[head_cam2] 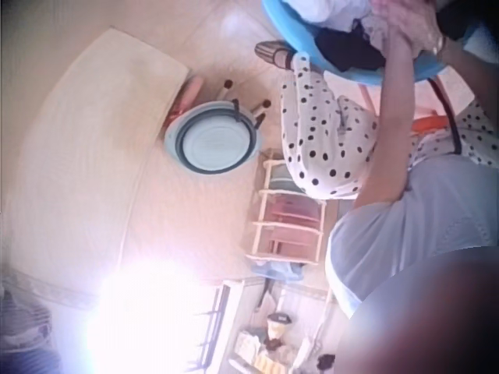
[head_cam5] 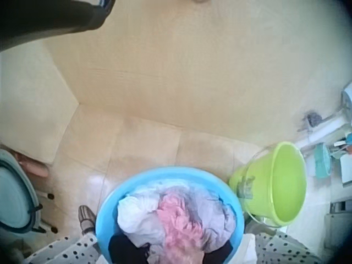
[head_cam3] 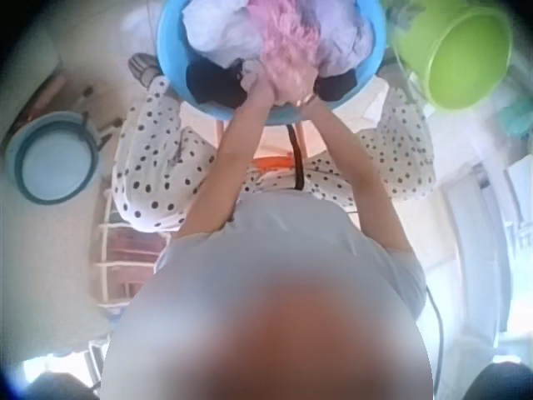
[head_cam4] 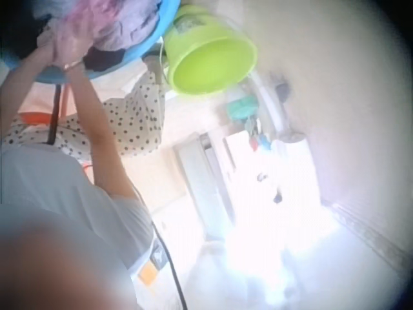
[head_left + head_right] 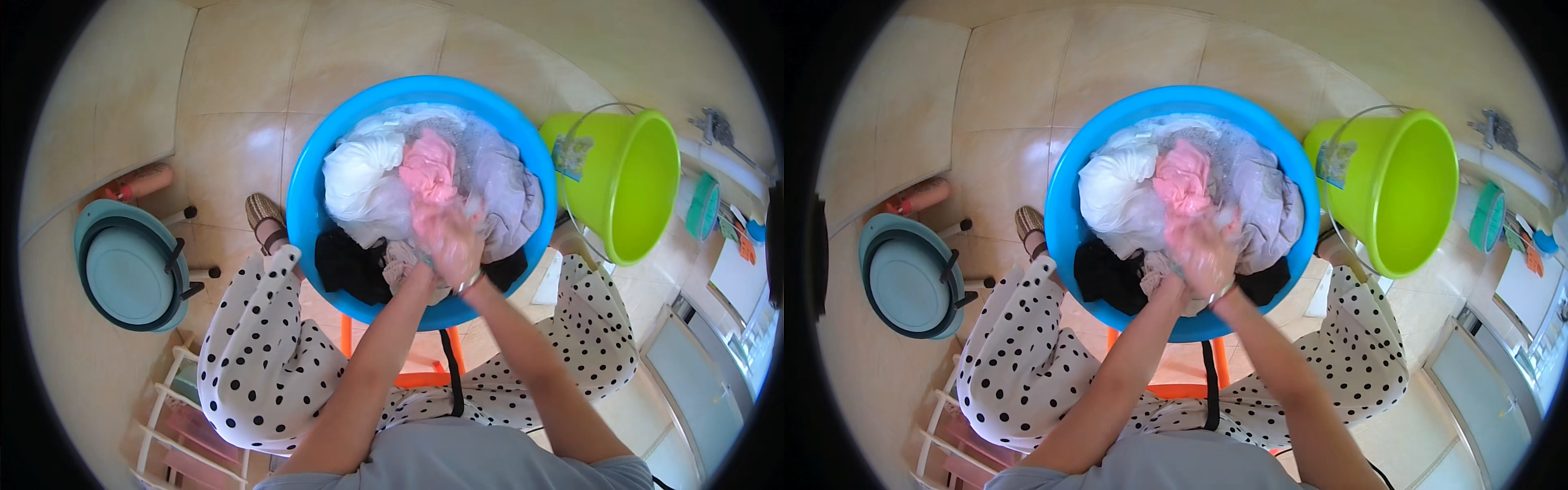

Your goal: The person sits on a small stool and hand washes a pile of clothes in a blue basin filled with soapy water. They repeatedly submerge, agitate, and wring out various garments, including white, pink, and dark-colored items, before transferring some to a green bucket.

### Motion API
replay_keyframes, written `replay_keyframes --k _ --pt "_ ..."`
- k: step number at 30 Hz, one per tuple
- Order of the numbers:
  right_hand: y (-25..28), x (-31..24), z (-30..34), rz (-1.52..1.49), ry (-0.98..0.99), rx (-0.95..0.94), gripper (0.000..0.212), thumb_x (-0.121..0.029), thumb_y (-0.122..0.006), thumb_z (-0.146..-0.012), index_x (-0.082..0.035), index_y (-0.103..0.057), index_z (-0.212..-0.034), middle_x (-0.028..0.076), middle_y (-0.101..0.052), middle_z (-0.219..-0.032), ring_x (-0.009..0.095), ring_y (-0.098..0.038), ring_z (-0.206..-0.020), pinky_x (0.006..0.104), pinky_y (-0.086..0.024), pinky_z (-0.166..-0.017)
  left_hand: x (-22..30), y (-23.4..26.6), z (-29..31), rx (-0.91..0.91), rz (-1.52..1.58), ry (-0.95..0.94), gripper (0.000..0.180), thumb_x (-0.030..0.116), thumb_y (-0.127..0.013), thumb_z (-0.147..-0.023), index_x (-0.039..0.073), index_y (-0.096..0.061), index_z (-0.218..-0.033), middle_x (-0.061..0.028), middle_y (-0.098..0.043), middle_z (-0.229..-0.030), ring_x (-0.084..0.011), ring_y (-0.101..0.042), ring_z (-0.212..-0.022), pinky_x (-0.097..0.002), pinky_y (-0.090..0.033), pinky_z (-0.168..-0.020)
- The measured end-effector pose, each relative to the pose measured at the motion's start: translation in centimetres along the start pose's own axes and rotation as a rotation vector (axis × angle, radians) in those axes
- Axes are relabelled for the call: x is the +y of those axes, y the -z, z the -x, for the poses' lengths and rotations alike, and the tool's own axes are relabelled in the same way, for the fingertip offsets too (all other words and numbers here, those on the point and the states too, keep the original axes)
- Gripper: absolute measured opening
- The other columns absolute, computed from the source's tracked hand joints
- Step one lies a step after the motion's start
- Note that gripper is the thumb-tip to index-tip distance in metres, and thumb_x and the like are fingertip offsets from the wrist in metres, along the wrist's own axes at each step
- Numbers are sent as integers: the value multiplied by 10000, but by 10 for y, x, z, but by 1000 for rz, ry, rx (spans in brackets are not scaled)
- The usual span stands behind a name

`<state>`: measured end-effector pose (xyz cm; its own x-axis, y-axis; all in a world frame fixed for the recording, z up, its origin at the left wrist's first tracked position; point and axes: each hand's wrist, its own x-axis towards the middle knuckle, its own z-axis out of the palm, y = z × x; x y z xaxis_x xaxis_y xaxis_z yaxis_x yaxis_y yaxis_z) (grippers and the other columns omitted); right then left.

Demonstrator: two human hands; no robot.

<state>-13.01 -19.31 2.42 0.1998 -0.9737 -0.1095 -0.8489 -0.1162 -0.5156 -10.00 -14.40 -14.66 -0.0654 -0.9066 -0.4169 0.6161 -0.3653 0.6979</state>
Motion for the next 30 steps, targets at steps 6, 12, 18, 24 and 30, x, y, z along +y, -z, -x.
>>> replay_keyframes --k 6,12,18,24,30 --pt "-47 78 -86 256 -231 -307 204 -274 -545 -832 -99 -643 -873 156 -650 -791 330 -647 -689 425 -536 -611 60 -52 -34 687 481 464 450 436 -409 -963 65 -511 -1197 -83 -598 -1086 -209 -603 -953 -343 -526 -765" --pt "-31 51 -56 545 65 -231 282 -238 -553 -844 -47 -580 -1049 162 -600 -1055 312 -632 -823 397 -546 -601 75 -34 -43 418 84 637 453 417 -417 -957 42 -504 -1197 -110 -594 -1154 -227 -598 -1007 -388 -523 -790" --pt "-6 1 -16 234 -36 -187 245 -188 -573 -830 -65 -582 -1042 164 -593 -1071 322 -638 -759 392 -533 -574 11 24 -32 -53 -589 455 444 406 -449 -947 49 -521 -1201 -127 -580 -1182 -239 -584 -1036 -401 -508 -824" --pt "-60 50 -112 544 -130 -696 178 -153 -553 -807 -121 -686 -692 109 -671 -741 284 -663 -690 413 -517 -568 51 -20 -41 527 333 639 409 366 -455 -949 52 -532 -1198 -134 -568 -1192 -245 -578 -1040 -411 -497 -849" --pt "-46 40 -78 493 -23 -488 77 -137 -613 -750 -90 -672 -767 89 -676 -814 298 -654 -681 378 -532 -607 60 -8 -55 344 369 719 412 354 -474 -937 43 -536 -1201 -118 -589 -1159 -234 -589 -1009 -399 -502 -818"
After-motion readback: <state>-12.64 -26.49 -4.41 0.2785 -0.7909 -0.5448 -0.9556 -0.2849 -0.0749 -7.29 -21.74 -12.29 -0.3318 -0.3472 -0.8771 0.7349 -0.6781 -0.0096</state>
